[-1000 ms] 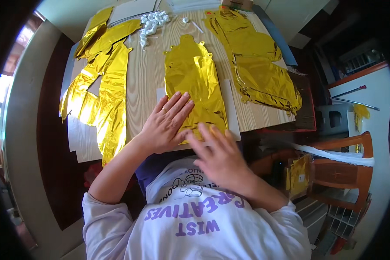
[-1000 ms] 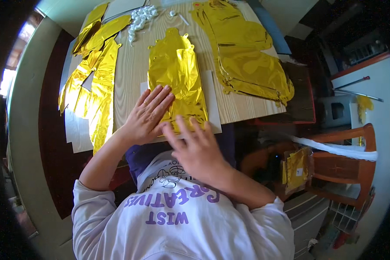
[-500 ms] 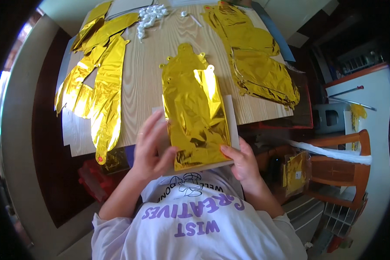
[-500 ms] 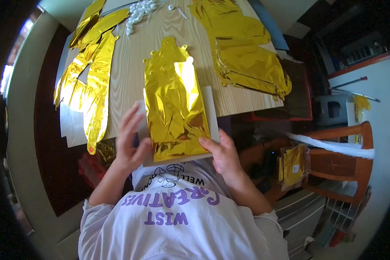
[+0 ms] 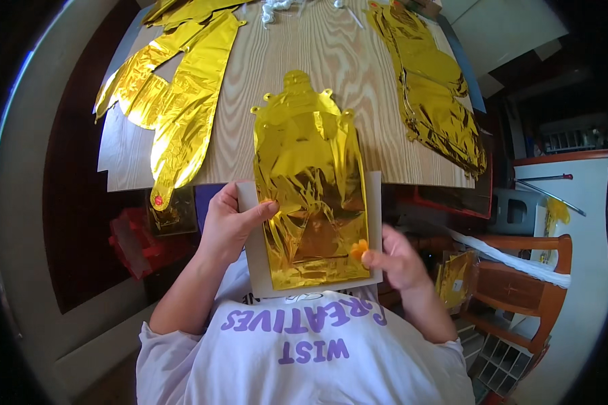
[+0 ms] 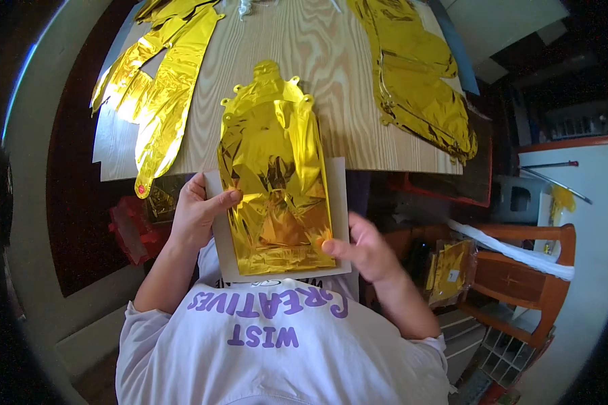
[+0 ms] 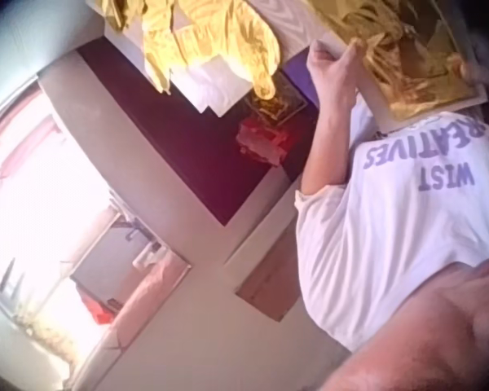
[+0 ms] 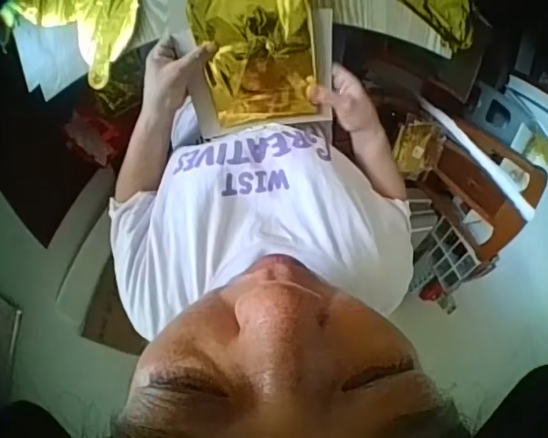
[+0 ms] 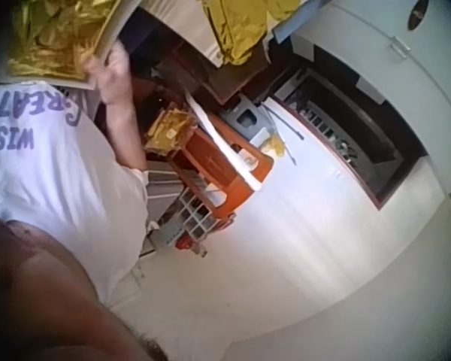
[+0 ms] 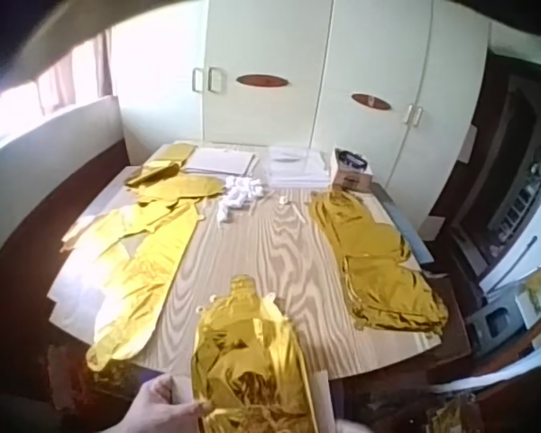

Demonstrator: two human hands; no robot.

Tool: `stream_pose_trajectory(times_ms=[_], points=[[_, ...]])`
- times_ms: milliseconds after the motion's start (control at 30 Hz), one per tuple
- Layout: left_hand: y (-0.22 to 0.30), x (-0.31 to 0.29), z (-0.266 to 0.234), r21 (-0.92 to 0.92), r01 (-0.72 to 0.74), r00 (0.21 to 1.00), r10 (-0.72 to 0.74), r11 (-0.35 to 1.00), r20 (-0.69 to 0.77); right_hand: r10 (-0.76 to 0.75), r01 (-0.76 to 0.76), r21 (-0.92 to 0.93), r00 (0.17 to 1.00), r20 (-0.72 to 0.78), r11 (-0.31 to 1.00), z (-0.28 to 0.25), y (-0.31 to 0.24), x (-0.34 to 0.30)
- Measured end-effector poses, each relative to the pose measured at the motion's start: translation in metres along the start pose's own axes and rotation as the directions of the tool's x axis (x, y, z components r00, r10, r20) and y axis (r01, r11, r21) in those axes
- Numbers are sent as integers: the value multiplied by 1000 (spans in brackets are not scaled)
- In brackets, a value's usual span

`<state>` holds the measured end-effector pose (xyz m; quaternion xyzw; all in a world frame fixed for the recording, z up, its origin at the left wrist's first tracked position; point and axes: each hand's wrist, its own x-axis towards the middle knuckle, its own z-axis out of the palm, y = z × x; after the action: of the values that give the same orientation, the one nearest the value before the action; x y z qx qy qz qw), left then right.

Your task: Folding a gold foil balloon and packaging it into a plastic sleeve with a cardboard insert.

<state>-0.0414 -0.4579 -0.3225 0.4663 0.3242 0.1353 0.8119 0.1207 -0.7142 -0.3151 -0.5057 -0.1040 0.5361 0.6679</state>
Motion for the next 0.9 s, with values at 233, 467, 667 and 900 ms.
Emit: stream_pose_trajectory(times_ms=[233, 467, 667, 900], points=[[0, -3, 8, 90, -60, 997, 55, 994, 58, -209, 203, -79, 975, -72, 976, 3, -23, 42], [22, -12, 8, 284, -366, 915, 286, 886, 285, -423, 415, -183, 906, -3, 891, 14, -24, 31], [52, -17, 3, 548, -540, 822, 260, 639, 506, -434, 459, -431, 886, 161, 777, -2, -47, 11], [71, -40, 21, 518, -175, 966, 44, 837, 255, -202, 215, -316, 977, 75, 924, 6, -67, -7]])
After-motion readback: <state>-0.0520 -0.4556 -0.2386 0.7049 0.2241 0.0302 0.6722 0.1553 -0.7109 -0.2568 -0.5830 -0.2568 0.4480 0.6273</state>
